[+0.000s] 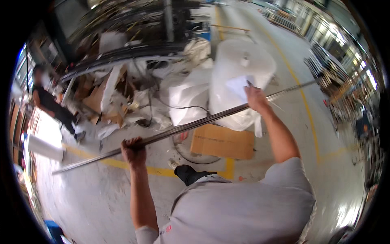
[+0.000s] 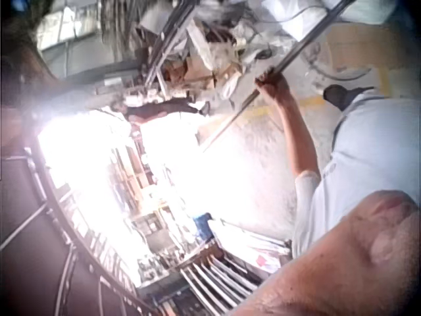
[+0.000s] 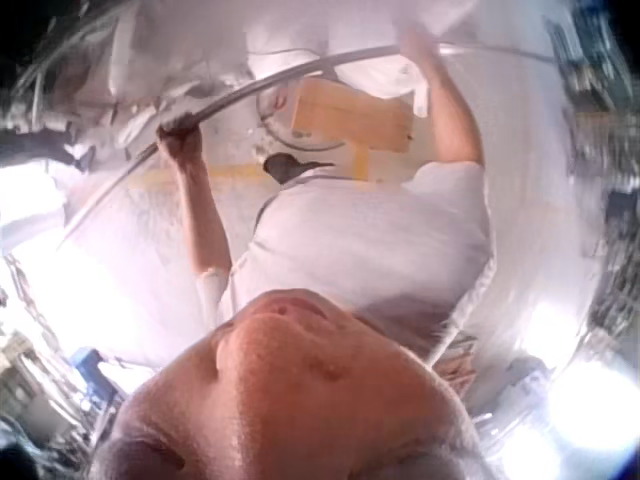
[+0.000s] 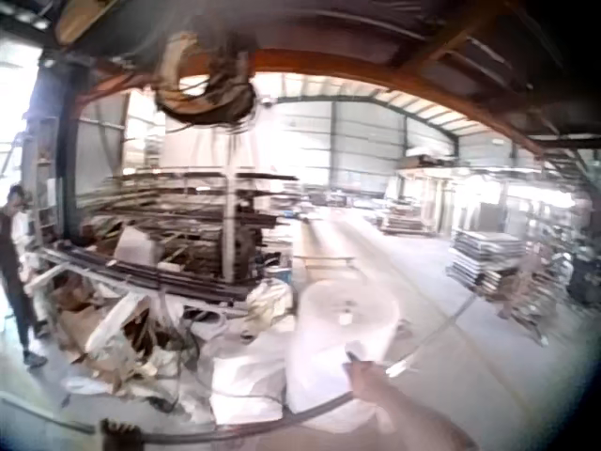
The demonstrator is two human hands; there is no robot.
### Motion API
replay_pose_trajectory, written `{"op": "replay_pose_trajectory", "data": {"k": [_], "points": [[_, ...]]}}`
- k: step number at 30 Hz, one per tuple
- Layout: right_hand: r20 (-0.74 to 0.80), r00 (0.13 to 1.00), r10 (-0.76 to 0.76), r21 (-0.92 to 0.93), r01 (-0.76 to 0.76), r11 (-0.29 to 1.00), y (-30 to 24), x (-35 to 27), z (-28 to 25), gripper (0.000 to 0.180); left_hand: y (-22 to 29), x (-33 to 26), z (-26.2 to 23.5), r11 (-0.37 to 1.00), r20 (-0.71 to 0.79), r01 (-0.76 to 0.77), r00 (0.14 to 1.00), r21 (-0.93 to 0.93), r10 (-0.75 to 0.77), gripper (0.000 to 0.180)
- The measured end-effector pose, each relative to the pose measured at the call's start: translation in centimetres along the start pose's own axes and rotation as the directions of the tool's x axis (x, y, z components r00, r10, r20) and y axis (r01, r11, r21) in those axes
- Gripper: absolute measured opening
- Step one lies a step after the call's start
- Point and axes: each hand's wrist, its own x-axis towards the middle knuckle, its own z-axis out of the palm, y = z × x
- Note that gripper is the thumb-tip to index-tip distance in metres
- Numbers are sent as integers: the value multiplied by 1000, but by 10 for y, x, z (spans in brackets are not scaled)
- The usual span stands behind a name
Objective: The person measures a metal bar with a tape measure, marks it with a pen, and then cuts it using an angle grinder. After cutting, they carry the metal bars across the workshop and place them with other metal pieces.
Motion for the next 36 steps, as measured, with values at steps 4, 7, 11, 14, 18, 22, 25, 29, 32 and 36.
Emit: {"op": "replay_pose_trajectory", "data": {"k": [4, 7, 11, 14, 18, 22, 25, 29, 32, 36], "points": [[203, 965, -168, 190, 129, 973, -35, 17, 89, 38, 41, 115, -46, 999, -102, -18, 995, 31, 21, 27], [373, 928, -4, 117, -42, 992, -105, -5, 123, 39, 63, 172, -42, 998, -418, 51, 908, 24, -36, 24], [452, 891, -48, 163, -30, 986, -150, 18, 199, 44, 108, 237, -38, 988, -425, 148, 898, 45, -115, 25], [446, 895, 19, 149, -96, 984, -170, 40, 218, 46, 128, 293, -11, 964, -367, 244, 910, 102, -192, 27], [282, 958, 45, 235, -114, 965, -272, 62, 236, 46, 191, 418, -13, 954, -300, 296, 916, 56, -267, 27], [153, 985, 78, 162, -103, 981, -438, 88, 237, 52, 302, 536, 22, 969, -175, 246, 953, -30, -247, 22], [153, 986, 67, 141, -89, 986, -559, 114, 262, 56, 383, 616, 34, 987, -153, 157, 976, 16, -153, 16], [167, 985, -41, 191, 8, 982, -758, 164, 274, 51, 446, 662, 62, 940, -138, 338, 933, 33, -331, 10], [179, 967, -183, 427, 92, 899, -890, 206, 301, 41, 460, 696, 53, 938, -177, 308, 944, 160, -280, 9], [164, 950, -266, 343, 198, 918, -995, 257, 379, 42, 520, 795, 18, 951, -242, 304, 928, 47, -284, 10]]}}
